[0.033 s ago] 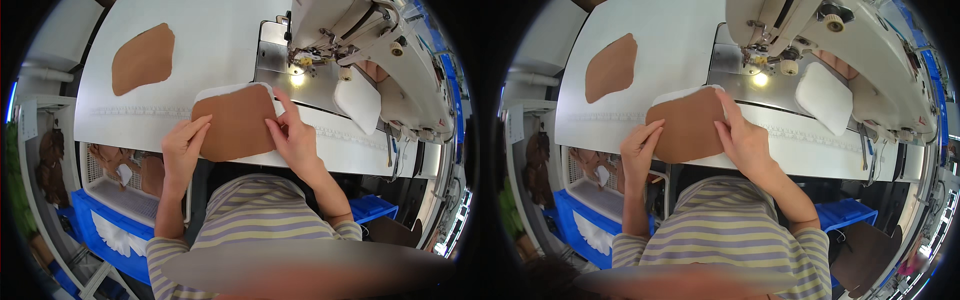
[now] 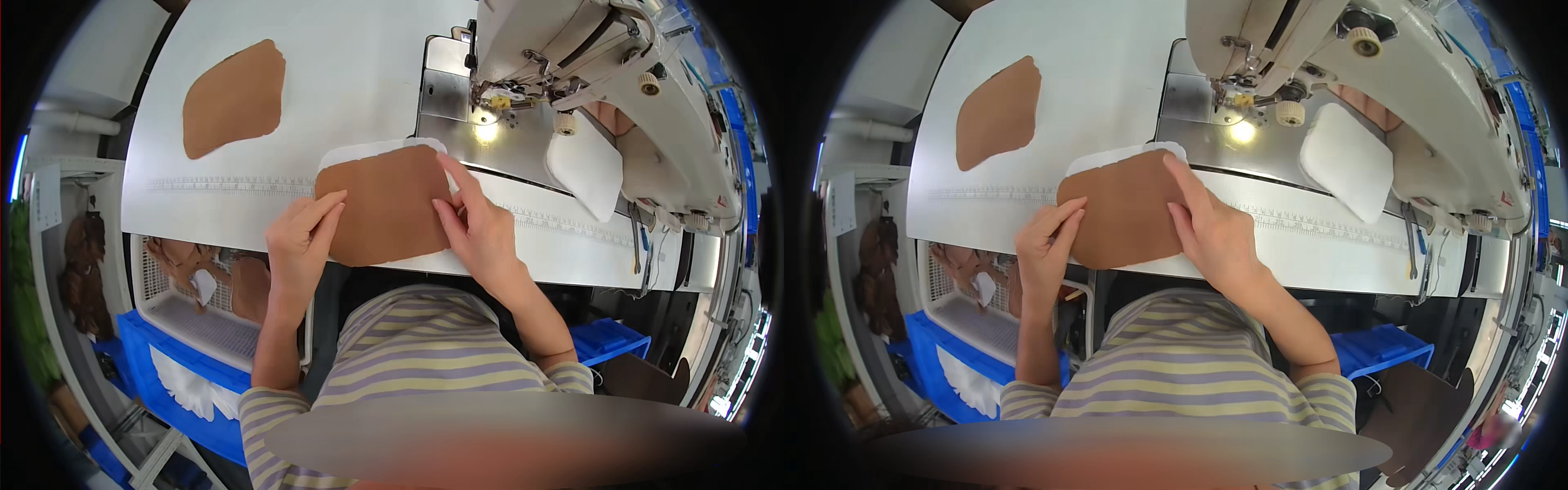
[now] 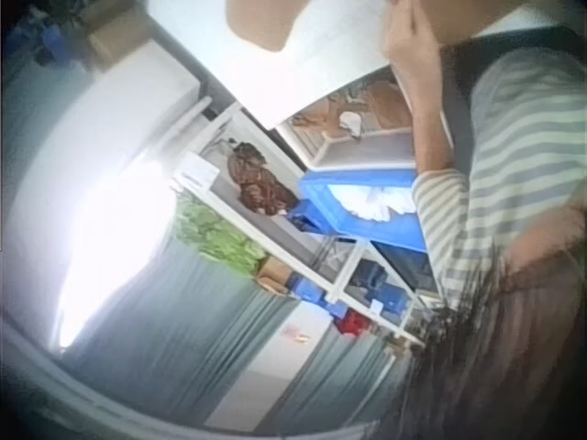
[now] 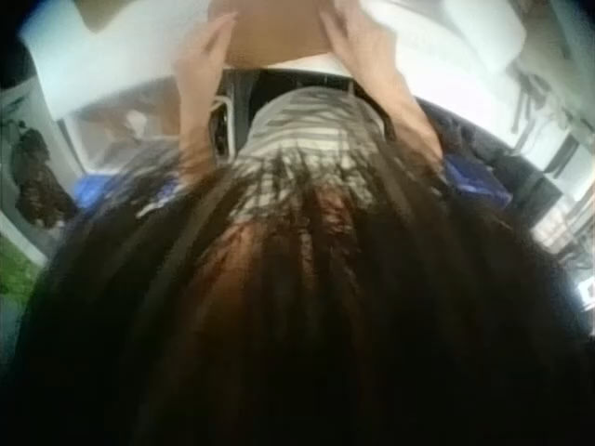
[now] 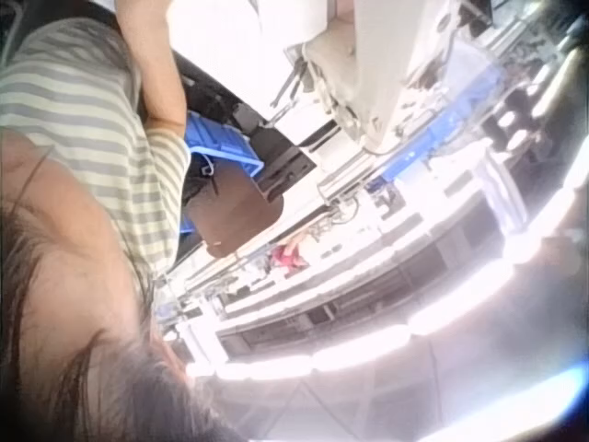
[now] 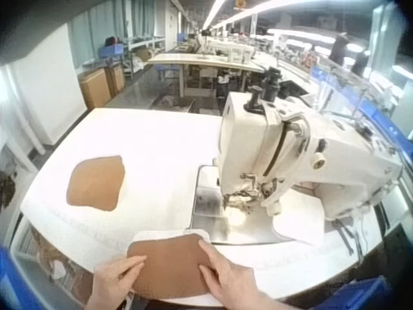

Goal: Sewing brown leather patches onto white fabric liners using an industrial sewing machine.

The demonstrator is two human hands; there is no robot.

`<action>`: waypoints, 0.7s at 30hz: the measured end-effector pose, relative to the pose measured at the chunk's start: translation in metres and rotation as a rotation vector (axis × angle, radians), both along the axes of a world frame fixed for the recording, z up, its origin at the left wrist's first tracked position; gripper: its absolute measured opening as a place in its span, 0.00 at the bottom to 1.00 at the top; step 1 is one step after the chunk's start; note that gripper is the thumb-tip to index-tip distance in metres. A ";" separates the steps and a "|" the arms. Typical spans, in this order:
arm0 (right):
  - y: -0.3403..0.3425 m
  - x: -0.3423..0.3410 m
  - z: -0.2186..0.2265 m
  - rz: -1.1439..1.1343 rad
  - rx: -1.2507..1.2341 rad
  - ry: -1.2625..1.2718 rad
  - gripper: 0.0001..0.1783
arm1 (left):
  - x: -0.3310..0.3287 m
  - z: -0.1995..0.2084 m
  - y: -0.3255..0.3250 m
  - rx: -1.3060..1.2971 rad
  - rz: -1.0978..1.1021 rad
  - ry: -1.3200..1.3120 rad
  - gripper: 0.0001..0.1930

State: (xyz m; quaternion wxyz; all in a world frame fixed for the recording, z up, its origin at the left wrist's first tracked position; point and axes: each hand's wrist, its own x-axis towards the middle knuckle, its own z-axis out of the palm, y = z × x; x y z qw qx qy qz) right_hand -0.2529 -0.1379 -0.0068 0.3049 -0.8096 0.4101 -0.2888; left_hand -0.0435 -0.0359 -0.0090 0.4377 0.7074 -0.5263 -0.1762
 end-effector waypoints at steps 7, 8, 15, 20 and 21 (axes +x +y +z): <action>0.009 -0.016 -0.006 0.076 -0.203 0.049 0.17 | 0.002 0.004 -0.009 -0.009 -0.119 0.031 0.10; 0.008 -0.016 -0.004 0.060 -0.209 0.018 0.16 | 0.002 0.006 -0.011 -0.008 -0.124 0.034 0.10; 0.003 -0.011 -0.007 0.050 -0.238 0.000 0.16 | 0.011 0.018 -0.020 0.067 -0.129 0.053 0.12; 0.003 -0.010 -0.008 0.039 -0.237 0.034 0.16 | 0.013 0.006 -0.022 0.020 -0.136 0.019 0.11; 0.003 -0.010 -0.007 0.041 -0.232 0.053 0.16 | 0.013 0.005 -0.022 0.021 -0.139 0.006 0.11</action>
